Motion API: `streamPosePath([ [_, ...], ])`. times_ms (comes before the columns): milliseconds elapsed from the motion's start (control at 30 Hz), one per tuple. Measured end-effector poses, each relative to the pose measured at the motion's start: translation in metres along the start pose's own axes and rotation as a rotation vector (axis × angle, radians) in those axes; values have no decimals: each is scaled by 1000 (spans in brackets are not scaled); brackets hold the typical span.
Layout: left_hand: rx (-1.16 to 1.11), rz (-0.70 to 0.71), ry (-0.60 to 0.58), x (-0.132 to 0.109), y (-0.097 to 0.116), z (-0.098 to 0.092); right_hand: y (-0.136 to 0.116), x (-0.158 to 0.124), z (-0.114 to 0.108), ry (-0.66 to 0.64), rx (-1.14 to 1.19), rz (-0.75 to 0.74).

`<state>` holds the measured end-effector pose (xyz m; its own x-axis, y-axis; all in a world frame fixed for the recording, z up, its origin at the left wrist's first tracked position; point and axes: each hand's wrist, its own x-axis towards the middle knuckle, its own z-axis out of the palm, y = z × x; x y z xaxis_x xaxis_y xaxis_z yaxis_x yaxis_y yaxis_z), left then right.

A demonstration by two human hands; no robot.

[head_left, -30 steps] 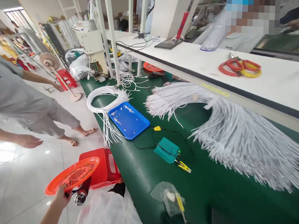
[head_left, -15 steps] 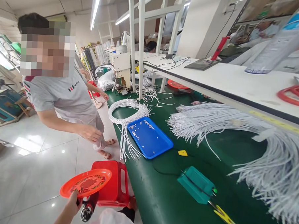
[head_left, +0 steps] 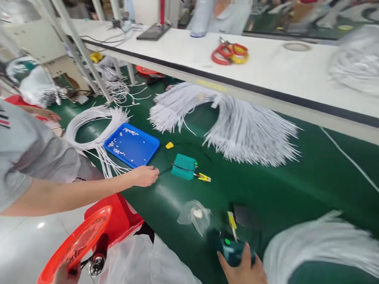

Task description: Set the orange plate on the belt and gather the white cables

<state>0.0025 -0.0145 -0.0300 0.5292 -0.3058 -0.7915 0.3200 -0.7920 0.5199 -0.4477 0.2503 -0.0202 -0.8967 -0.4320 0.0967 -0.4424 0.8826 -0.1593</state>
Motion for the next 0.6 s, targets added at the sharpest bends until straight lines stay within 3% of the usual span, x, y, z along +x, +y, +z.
streamPosePath([
  [67,141,57,-74,-13,8,32,-5,4,-2,-27,-57,33],
  [167,398,137,-321,-63,19,124,-5,7,1,-40,-93,79],
  [233,931,230,-885,-112,23,201,-2,5,4,-57,-96,91],
  [300,1361,179,-1409,-161,24,275,0,3,7,-63,-87,98],
  [400,1447,137,-1578,-213,18,357,-1,4,9,-16,-71,90],
  [500,1507,75,-1704,-243,10,416,-19,29,5,33,17,-44],
  [600,1731,-411,-2002,-266,-1,467,-58,84,-8,-26,186,-275],
])
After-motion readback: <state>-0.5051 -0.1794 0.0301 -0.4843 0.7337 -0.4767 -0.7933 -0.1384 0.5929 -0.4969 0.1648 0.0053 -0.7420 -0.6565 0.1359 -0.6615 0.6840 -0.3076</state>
